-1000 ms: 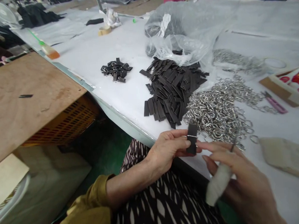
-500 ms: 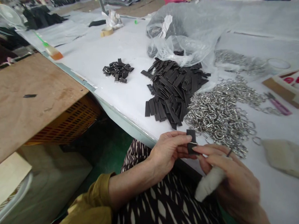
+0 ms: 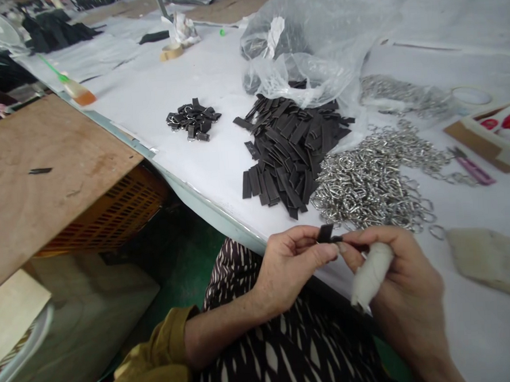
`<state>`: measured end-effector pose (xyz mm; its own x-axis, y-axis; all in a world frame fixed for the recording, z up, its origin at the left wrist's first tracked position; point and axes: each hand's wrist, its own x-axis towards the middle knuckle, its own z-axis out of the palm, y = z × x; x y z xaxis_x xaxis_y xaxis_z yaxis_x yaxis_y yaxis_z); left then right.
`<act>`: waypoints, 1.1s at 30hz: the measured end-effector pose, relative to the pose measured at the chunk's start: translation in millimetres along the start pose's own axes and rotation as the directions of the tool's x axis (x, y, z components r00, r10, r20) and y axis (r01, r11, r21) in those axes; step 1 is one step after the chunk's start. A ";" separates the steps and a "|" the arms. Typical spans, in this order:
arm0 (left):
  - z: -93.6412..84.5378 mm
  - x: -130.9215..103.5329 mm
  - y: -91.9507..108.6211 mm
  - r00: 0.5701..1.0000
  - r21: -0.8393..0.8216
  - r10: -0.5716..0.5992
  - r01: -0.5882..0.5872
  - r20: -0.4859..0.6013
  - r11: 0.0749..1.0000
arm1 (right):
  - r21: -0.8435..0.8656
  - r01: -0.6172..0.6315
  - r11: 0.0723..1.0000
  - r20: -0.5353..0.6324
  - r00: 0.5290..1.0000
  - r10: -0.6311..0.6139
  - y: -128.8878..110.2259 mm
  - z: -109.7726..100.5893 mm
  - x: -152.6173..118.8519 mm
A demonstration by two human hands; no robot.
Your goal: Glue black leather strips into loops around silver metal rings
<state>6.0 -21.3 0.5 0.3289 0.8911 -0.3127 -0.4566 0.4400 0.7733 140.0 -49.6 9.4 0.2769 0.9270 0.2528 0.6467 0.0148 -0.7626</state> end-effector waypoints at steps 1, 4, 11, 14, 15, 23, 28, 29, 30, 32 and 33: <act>-0.1 -0.5 -1.2 1.000 0.003 -0.002 0.002 0.006 1.000 | 0.002 0.003 1.000 0.007 1.000 -0.003 0.2 0.0 0.2; 0.1 -1.1 -4.2 1.000 0.044 -0.001 0.002 -0.016 0.999 | 0.031 0.023 0.999 0.021 1.000 -0.024 -0.1 0.8 -0.2; 1.0 -2.9 1.0 0.998 0.127 0.013 -0.006 -0.059 0.992 | 0.134 -0.030 0.990 0.011 1.000 0.029 0.4 5.9 -0.9; 1.3 -3.6 2.0 0.997 0.168 0.025 -0.013 -0.070 0.986 | 0.188 -0.044 0.981 0.048 0.998 0.036 0.6 5.5 -0.8; 1.5 -3.6 1.6 0.997 0.176 0.028 -0.015 -0.071 0.984 | 0.191 -0.050 0.980 0.060 0.997 0.039 0.2 5.0 -0.7; -0.6 -4.2 -1.1 0.997 0.336 0.059 -0.039 -0.050 0.941 | 0.149 -0.053 0.987 0.059 0.997 0.044 -0.3 4.4 1.8; -7.1 -2.3 5.6 0.984 0.576 0.179 -0.135 -0.019 0.806 | 0.153 -0.078 0.985 0.111 0.992 0.061 4.5 3.4 5.2; -6.9 -1.9 6.8 0.991 0.555 0.135 -0.101 -0.020 0.826 | 0.164 -0.088 0.982 0.119 0.990 0.069 4.6 3.1 5.9; -6.2 -1.4 7.8 0.998 0.506 0.063 -0.049 -0.012 0.861 | 0.175 -0.098 0.980 0.125 0.989 0.076 4.2 2.7 6.6; -3.5 -0.7 8.8 0.996 0.363 -0.083 0.067 0.026 0.929 | 0.199 -0.111 0.974 0.129 0.988 0.087 2.5 2.1 7.7; -1.9 -0.5 8.8 0.991 0.289 -0.125 0.106 0.047 0.951 | 0.211 -0.116 0.971 0.129 0.988 0.090 1.4 2.0 8.2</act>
<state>0.3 -17.6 6.4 0.4214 0.8231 -0.3807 -0.1602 0.4808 0.8621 141.8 -41.2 9.2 0.2397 0.9652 0.1044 0.4458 -0.0139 -0.8950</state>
